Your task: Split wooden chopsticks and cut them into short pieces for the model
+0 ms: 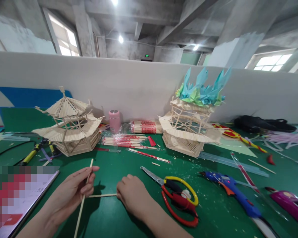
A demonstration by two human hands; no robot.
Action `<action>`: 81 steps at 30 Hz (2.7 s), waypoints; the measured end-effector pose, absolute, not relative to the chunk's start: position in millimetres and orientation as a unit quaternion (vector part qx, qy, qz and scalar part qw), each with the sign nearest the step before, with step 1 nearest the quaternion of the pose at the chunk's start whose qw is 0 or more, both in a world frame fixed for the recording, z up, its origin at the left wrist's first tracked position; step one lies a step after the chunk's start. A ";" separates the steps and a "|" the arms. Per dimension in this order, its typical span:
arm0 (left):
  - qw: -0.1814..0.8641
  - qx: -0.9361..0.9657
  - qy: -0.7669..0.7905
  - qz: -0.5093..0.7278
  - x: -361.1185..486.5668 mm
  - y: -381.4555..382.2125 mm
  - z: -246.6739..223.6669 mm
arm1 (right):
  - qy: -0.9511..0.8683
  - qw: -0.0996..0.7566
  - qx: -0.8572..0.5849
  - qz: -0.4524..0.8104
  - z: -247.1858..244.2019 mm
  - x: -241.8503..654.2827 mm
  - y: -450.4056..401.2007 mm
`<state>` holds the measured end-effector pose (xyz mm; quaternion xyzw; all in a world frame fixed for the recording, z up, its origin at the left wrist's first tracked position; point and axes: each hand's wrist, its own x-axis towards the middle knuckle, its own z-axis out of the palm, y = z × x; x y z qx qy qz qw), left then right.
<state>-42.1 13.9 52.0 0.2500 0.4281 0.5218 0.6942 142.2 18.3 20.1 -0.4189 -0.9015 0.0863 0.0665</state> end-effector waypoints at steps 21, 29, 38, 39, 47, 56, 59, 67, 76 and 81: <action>0.668 0.227 0.454 0.544 -5.5 10.1 54.5 | -0.749 0.290 -0.483 0.349 46.3 123.2 13.6; 0.614 0.255 0.475 0.576 2.9 20.8 58.6 | -0.683 0.345 -0.483 0.425 43.9 107.1 9.0; 0.468 0.541 0.538 0.445 -28.5 11.5 46.3 | -0.669 0.313 -0.522 0.427 35.5 129.3 7.3; 0.444 0.593 0.529 0.413 -33.4 9.0 43.4 | -0.664 0.308 -0.531 0.426 33.4 133.6 5.7; 0.321 0.760 0.512 0.240 -37.4 2.9 17.2 | -0.648 0.293 -0.557 0.430 28.6 150.7 -6.5; 0.482 0.565 0.564 0.361 -17.2 5.7 26.5 | -0.624 0.334 -0.544 0.450 25.5 144.4 -1.2; 0.558 0.468 0.544 0.415 -1.8 2.1 29.7 | -0.617 0.337 -0.526 0.478 28.8 134.9 0.8; 0.671 0.312 0.502 0.447 5.1 -5.5 19.4 | -0.602 0.370 -0.519 0.481 28.4 122.7 6.2; 0.727 0.256 0.432 0.469 2.4 -4.5 8.0 | -0.610 0.383 -0.524 0.454 17.5 126.8 7.6; 0.766 0.230 0.410 0.440 4.6 -10.0 5.8 | -0.599 0.413 -0.505 0.465 16.5 131.5 11.6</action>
